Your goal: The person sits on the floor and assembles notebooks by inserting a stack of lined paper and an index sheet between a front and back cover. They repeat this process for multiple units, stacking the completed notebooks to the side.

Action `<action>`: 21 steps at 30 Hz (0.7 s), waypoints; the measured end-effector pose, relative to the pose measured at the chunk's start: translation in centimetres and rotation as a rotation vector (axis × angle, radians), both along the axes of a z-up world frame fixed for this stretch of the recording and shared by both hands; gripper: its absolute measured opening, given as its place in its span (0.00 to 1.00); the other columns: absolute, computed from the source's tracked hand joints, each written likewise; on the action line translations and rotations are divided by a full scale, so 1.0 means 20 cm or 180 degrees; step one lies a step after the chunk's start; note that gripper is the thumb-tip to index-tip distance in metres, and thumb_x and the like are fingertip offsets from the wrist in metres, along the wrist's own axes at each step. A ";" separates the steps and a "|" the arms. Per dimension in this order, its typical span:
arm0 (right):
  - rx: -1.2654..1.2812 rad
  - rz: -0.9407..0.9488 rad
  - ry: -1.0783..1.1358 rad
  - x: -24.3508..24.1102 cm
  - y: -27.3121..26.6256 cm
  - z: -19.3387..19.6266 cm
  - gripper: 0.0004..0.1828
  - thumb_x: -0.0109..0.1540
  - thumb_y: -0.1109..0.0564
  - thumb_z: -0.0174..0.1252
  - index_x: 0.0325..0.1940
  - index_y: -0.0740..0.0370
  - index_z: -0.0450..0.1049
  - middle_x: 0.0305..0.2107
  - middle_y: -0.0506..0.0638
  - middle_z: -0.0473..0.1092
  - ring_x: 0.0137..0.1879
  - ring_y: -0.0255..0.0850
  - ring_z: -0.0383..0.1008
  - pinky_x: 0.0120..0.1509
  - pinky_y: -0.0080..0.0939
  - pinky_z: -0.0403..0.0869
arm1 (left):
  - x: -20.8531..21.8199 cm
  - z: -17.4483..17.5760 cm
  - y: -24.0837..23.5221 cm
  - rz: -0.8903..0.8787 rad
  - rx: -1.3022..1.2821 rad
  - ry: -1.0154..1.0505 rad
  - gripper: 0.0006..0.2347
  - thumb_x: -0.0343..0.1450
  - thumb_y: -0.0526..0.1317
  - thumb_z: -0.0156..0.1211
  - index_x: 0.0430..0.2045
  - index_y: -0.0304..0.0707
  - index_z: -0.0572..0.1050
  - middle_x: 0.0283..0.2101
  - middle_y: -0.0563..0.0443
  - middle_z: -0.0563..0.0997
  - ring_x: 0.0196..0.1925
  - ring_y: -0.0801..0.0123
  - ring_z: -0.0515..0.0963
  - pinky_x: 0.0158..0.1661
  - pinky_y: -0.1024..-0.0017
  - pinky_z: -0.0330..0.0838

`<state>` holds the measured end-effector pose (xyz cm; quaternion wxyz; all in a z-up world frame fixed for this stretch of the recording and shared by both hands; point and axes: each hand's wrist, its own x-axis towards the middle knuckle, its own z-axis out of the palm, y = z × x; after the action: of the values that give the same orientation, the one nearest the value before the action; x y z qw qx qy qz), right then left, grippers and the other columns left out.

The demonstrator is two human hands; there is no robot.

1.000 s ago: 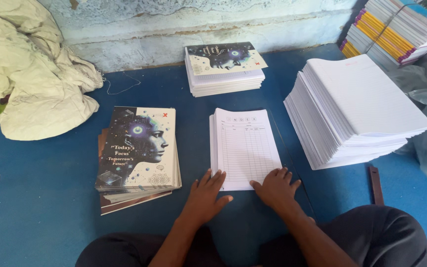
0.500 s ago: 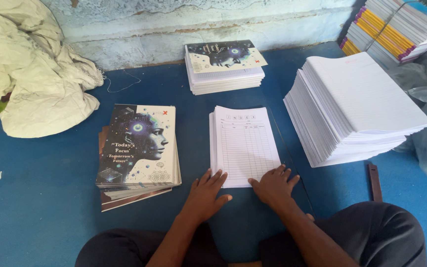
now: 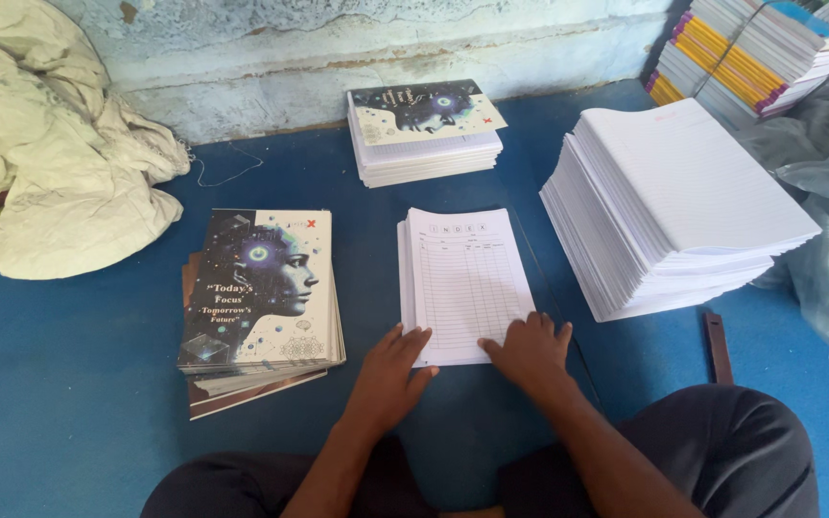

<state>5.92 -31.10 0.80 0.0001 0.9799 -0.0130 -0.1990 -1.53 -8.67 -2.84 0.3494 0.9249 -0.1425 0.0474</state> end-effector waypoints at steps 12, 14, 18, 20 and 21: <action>0.0556 0.0310 -0.2642 0.28 -0.36 0.55 0.19 0.59 0.51 0.70 0.51 0.60 0.80 0.50 0.58 0.75 0.55 0.51 0.73 0.58 0.51 0.75 | 0.01 0.03 0.01 0.0001 -0.0300 -0.0535 0.14 0.70 0.39 0.61 0.47 0.32 0.78 0.49 0.39 0.81 0.59 0.44 0.74 0.59 0.52 0.66; 0.0318 0.0392 -0.2786 0.34 -0.45 0.62 0.20 0.59 0.50 0.70 0.52 0.60 0.80 0.50 0.58 0.76 0.55 0.52 0.73 0.60 0.52 0.74 | 0.01 0.04 0.01 0.0048 -0.0299 -0.0519 0.13 0.70 0.38 0.61 0.46 0.33 0.78 0.49 0.39 0.81 0.60 0.44 0.74 0.58 0.53 0.66; -0.0140 0.0273 -0.2773 0.44 -0.58 0.67 0.23 0.57 0.47 0.71 0.53 0.58 0.81 0.48 0.59 0.75 0.55 0.53 0.72 0.60 0.53 0.72 | 0.01 0.05 0.01 0.0061 -0.0405 -0.0556 0.09 0.70 0.37 0.61 0.40 0.33 0.79 0.46 0.41 0.82 0.57 0.47 0.76 0.57 0.53 0.67; -0.0263 0.0222 -0.2740 0.48 -0.63 0.66 0.26 0.56 0.45 0.71 0.53 0.59 0.81 0.46 0.58 0.75 0.55 0.54 0.71 0.58 0.54 0.71 | 0.01 0.06 0.02 0.0146 -0.0440 -0.0389 0.06 0.68 0.37 0.63 0.32 0.35 0.79 0.41 0.43 0.82 0.55 0.48 0.77 0.54 0.55 0.69; -0.0325 0.0197 -0.2721 0.49 -0.65 0.65 0.27 0.55 0.43 0.71 0.53 0.59 0.81 0.45 0.58 0.75 0.54 0.54 0.71 0.58 0.55 0.70 | 0.01 0.07 0.02 0.0188 -0.0456 -0.0302 0.04 0.67 0.37 0.64 0.28 0.35 0.79 0.39 0.44 0.82 0.54 0.49 0.77 0.53 0.56 0.70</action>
<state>15.78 -44.12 13.80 0.0491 0.9729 0.0077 0.2259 -1.30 -8.31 -1.53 0.4060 0.8980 -0.1277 0.1116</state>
